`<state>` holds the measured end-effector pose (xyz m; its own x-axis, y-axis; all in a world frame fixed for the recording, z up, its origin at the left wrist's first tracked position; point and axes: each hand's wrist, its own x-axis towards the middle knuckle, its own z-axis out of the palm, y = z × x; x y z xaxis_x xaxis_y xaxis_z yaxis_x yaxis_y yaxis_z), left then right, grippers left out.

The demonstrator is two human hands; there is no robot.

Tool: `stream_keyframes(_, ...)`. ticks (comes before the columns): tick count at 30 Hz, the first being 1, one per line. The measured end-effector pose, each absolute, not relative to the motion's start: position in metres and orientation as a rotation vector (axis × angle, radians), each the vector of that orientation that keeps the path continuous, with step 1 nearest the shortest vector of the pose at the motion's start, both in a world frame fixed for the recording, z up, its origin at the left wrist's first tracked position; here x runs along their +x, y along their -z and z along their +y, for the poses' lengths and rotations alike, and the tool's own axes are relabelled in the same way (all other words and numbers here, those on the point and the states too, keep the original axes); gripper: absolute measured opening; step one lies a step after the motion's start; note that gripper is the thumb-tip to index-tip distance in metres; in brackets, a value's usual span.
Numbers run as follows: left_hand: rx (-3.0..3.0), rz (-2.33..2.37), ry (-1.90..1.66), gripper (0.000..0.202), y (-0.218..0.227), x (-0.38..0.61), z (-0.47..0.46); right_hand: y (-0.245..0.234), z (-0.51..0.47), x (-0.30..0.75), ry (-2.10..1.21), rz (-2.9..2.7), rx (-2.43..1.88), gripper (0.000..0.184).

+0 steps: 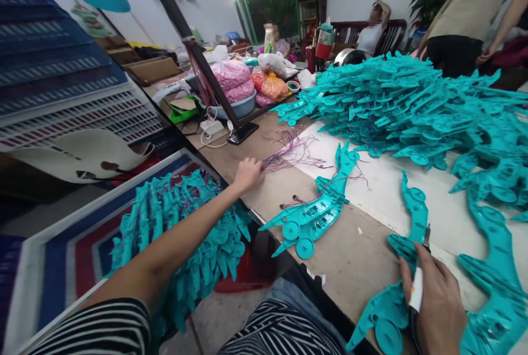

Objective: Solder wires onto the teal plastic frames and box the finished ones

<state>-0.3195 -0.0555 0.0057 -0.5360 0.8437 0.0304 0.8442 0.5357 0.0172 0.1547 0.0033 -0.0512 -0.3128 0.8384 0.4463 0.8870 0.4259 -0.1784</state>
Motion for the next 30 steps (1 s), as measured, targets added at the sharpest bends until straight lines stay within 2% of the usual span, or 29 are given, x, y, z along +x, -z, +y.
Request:
stream_keyframes(9,-1.915,-2.721,0.150,0.014,0.009,-0.296,-0.055,0.046,0.003,0.150,0.150,-2.171,-1.490,0.071)
stream_keyframes(14,-1.587,-2.774,0.313,0.027,0.005,-0.313,-0.042,0.048,0.004,0.152,0.173,-2.177,-1.425,0.066)
stream_keyframes(18,-1.513,-2.860,0.462,0.011,-0.006,-0.332,-0.024,0.046,0.003,0.150,0.146,-2.168,-1.431,0.065)
stream_keyframes(20,-1.513,-2.904,0.556,0.012,-0.014,-0.336,-0.015,0.046,0.003,0.149,0.132,-2.145,-1.459,0.064)
stream_keyframes(27,-1.496,-3.111,1.175,0.005,-0.057,-0.341,0.003,0.049,0.002,0.146,0.186,-2.132,-1.445,0.065)
stream_keyframes(30,-1.447,-3.082,1.821,0.008,-0.085,-0.344,0.016,0.048,0.003,0.146,0.225,-2.137,-1.439,0.061)
